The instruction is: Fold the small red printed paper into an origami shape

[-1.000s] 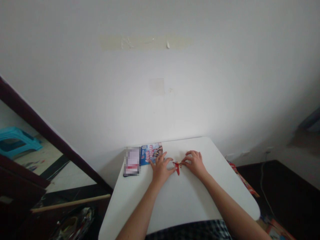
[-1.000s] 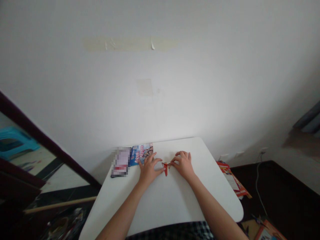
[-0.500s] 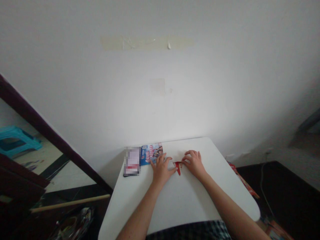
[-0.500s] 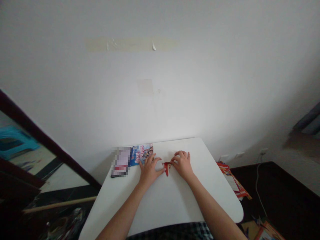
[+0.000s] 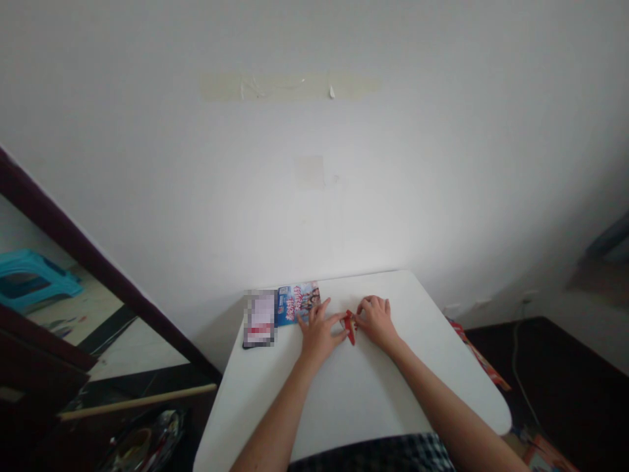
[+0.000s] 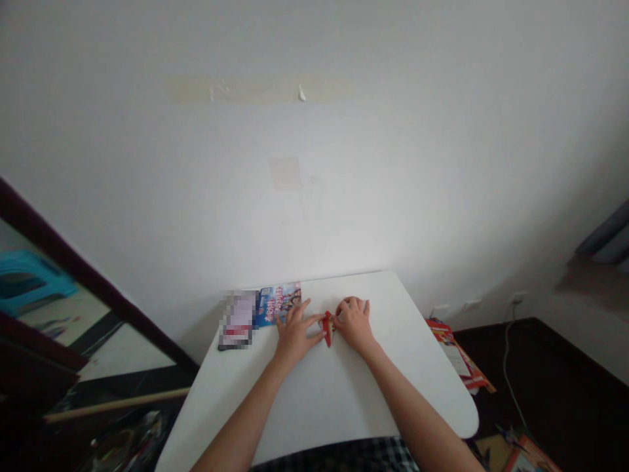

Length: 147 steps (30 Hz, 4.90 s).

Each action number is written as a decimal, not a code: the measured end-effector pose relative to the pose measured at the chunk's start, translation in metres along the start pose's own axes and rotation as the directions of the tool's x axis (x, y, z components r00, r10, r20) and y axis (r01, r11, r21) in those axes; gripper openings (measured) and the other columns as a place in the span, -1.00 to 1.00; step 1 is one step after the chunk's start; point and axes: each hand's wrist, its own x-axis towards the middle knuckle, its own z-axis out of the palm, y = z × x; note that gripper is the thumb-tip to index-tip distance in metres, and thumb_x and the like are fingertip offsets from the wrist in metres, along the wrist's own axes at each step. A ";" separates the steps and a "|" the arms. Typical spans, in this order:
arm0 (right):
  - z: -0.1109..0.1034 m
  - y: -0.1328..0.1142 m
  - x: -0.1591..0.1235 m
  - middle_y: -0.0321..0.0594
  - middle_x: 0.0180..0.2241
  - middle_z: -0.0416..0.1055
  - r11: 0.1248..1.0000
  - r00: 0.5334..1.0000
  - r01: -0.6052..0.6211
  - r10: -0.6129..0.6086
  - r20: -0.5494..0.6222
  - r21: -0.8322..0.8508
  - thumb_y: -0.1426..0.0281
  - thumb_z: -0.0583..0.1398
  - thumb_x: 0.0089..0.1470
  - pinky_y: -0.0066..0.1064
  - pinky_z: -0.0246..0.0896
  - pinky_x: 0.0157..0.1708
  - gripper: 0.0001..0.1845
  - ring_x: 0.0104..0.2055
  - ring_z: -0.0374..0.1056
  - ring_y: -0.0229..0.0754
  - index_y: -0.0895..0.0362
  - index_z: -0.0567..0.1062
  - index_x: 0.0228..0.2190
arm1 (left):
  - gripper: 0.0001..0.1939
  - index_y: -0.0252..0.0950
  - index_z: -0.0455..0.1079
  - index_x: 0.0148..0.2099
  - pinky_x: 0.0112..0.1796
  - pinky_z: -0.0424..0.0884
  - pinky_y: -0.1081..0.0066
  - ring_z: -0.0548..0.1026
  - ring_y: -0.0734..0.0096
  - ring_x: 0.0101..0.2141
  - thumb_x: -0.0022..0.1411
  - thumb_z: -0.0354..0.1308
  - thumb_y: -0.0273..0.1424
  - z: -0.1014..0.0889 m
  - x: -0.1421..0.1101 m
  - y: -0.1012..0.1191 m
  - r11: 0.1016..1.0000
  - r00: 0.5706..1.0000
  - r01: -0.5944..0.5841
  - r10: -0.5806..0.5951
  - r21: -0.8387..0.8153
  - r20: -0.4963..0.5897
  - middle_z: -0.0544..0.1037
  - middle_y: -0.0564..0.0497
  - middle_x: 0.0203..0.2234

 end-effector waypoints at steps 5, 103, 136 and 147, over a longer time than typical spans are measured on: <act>-0.004 0.001 -0.003 -0.14 0.00 0.31 0.998 0.999 0.051 -0.051 0.011 0.027 0.22 0.19 0.20 0.24 -0.19 0.26 -0.80 0.15 0.16 0.02 -0.07 0.53 -0.15 | -0.61 0.28 0.51 -0.01 0.15 -0.23 -0.55 0.16 -0.18 0.27 0.05 0.33 -0.06 -0.001 0.001 -0.001 0.999 0.999 0.031 -0.031 0.007 -0.005 0.23 0.09 0.33; -0.023 0.026 -0.002 -0.24 -0.02 0.53 0.925 0.944 0.189 -0.265 0.199 0.331 0.26 0.25 0.09 0.34 -0.38 0.26 -0.82 0.24 0.19 0.08 -0.11 0.63 -0.25 | -0.55 0.33 0.38 0.13 0.17 -0.31 -0.49 0.03 -0.13 0.33 0.17 0.19 0.01 -0.009 0.002 -0.010 0.998 0.985 0.004 -0.014 0.059 0.172 0.17 0.00 0.36; -0.028 0.024 -0.003 -0.25 0.02 0.49 0.926 0.925 0.202 -0.288 0.250 0.319 0.13 0.31 0.05 0.30 -0.41 0.27 -0.80 0.27 0.12 0.10 -0.14 0.63 -0.26 | -0.61 0.19 0.48 0.07 0.19 -0.40 -0.45 0.01 -0.11 0.34 0.22 0.11 0.03 -0.007 0.007 -0.009 0.997 0.979 0.055 -0.064 0.051 0.192 0.20 0.03 0.35; -0.028 0.023 -0.003 -0.26 0.00 0.49 0.925 0.924 0.221 -0.300 0.236 0.310 0.11 0.30 0.06 0.31 -0.37 0.26 -0.81 0.24 0.14 0.11 -0.18 0.63 -0.26 | -0.66 0.28 0.47 0.04 0.14 -0.39 -0.54 0.04 -0.12 0.33 0.24 0.09 0.03 -0.003 0.007 -0.013 0.999 0.988 0.032 -0.036 0.028 0.153 0.24 0.04 0.33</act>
